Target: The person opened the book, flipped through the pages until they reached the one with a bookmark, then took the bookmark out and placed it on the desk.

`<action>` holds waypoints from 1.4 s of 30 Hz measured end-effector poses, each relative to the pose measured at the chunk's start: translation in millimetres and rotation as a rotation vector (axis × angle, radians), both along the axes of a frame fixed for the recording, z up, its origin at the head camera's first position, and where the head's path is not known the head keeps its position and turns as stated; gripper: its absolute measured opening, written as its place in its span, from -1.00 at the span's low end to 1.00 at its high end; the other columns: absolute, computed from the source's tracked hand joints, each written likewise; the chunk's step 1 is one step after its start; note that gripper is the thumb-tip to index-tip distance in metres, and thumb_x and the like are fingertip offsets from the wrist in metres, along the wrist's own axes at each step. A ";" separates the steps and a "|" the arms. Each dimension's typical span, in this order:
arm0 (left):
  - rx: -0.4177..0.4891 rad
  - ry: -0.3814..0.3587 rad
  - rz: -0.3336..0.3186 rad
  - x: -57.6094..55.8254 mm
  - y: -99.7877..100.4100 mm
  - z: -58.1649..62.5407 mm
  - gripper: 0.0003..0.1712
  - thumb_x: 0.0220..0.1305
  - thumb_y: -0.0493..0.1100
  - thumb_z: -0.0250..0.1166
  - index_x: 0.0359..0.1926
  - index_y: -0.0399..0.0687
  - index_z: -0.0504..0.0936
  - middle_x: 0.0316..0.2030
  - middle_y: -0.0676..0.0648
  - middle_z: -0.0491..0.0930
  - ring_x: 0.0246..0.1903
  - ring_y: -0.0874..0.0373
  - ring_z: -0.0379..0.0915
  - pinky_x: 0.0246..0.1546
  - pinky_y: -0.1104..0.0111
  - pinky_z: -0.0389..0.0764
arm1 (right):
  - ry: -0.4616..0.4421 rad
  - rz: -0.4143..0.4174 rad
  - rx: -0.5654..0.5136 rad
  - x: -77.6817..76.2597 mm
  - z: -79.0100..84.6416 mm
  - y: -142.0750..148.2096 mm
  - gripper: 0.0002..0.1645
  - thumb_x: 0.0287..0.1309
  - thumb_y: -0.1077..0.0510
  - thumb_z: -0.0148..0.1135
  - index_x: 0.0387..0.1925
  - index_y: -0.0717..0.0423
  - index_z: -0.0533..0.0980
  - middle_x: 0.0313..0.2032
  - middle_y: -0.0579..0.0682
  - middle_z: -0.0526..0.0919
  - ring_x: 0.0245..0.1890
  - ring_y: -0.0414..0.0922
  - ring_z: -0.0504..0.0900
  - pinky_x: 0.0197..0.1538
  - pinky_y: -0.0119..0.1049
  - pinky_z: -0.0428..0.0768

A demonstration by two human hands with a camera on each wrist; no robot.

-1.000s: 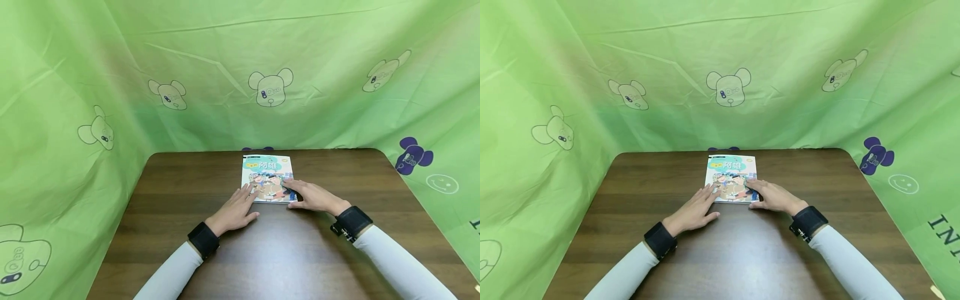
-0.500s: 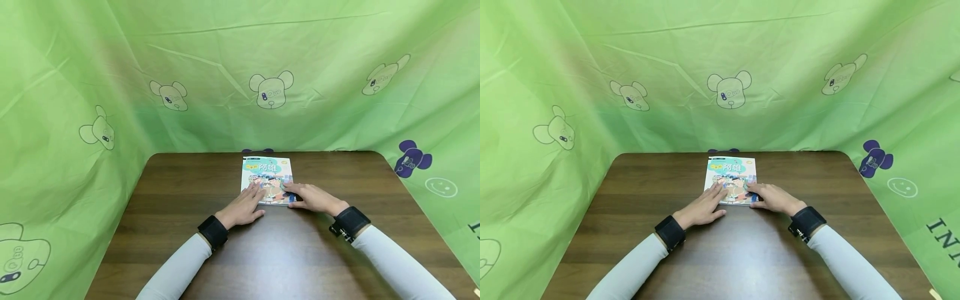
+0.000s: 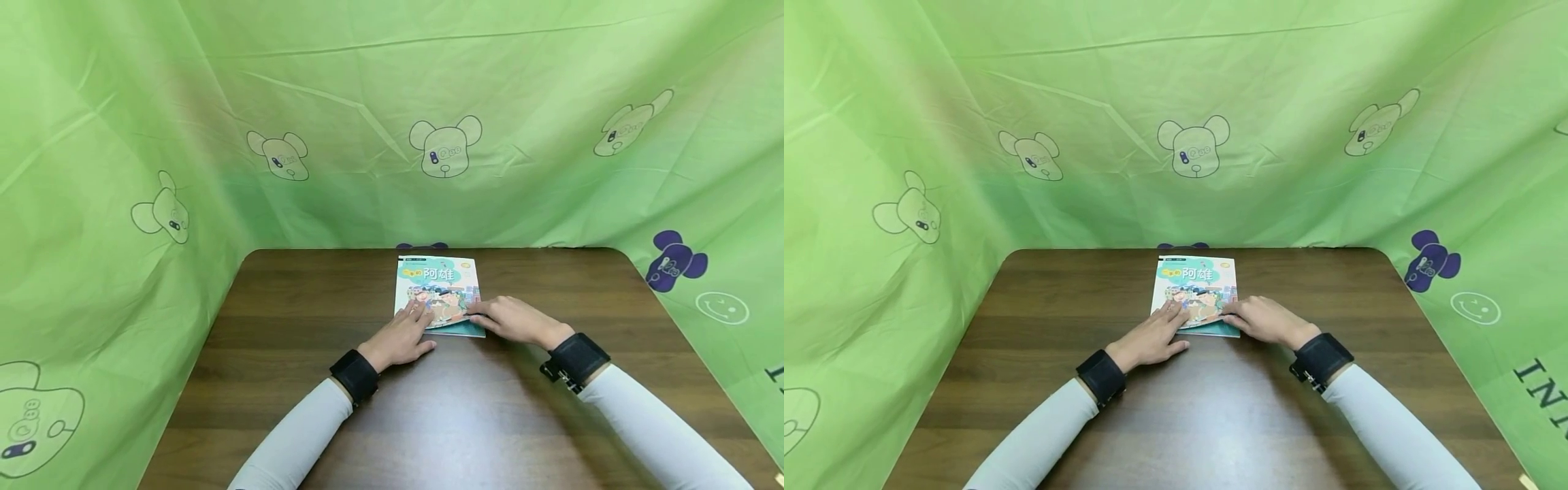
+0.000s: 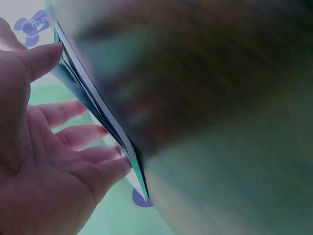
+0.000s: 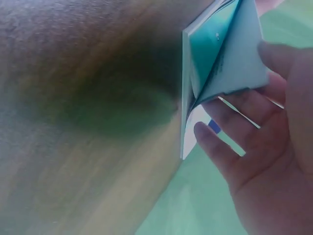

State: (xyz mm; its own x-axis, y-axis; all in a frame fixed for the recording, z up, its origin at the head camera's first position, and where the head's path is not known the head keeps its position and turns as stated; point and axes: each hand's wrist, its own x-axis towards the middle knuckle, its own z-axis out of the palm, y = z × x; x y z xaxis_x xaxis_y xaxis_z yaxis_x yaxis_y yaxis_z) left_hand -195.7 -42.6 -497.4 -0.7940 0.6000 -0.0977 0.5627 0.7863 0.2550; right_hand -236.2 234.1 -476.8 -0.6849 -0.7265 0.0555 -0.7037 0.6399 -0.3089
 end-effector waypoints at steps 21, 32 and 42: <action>0.259 0.179 0.173 -5.9 6.2 -1.5 -0.49 0.51 -0.02 -0.06 0.33 -0.19 0.32 -0.03 -0.18 0.63 -0.11 0.01 0.63 -0.17 0.15 0.63 | 0.311 -0.265 -0.225 1.4 -0.3 -1.9 -0.09 0.16 -0.28 0.23 0.38 0.19 0.33 0.27 0.19 0.46 0.23 0.11 0.44 -0.02 0.15 0.57; 0.170 0.471 0.125 -2.6 -3.4 11.3 -0.13 0.41 -0.15 0.10 0.58 -0.07 -0.15 0.50 -0.26 0.06 0.41 -0.10 0.15 0.00 0.15 0.60 | 0.109 0.014 -0.012 7.0 -22.9 -7.5 -0.26 0.31 -0.08 0.16 0.38 0.27 0.34 0.38 0.33 0.30 0.37 0.26 0.25 0.29 0.18 0.32; 0.039 0.881 0.020 -0.5 -11.5 25.1 0.03 0.17 -0.54 0.04 0.58 0.20 -0.04 0.57 -0.18 -0.22 0.52 -0.11 -0.23 0.45 -0.02 -0.11 | 0.082 -0.004 -0.021 7.7 -27.7 -6.4 -0.27 0.31 -0.09 0.15 0.39 0.20 0.35 0.41 0.29 0.28 0.39 0.24 0.24 0.30 0.19 0.30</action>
State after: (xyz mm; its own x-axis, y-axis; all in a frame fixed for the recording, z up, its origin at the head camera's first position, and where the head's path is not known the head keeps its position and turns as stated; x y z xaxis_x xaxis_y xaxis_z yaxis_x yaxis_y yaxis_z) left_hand -196.2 -54.1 -472.3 -0.5816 0.5756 0.5749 0.5538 0.7977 -0.2385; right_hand -228.5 227.7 -504.4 -0.6802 -0.7219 0.1269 -0.7247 0.6365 -0.2638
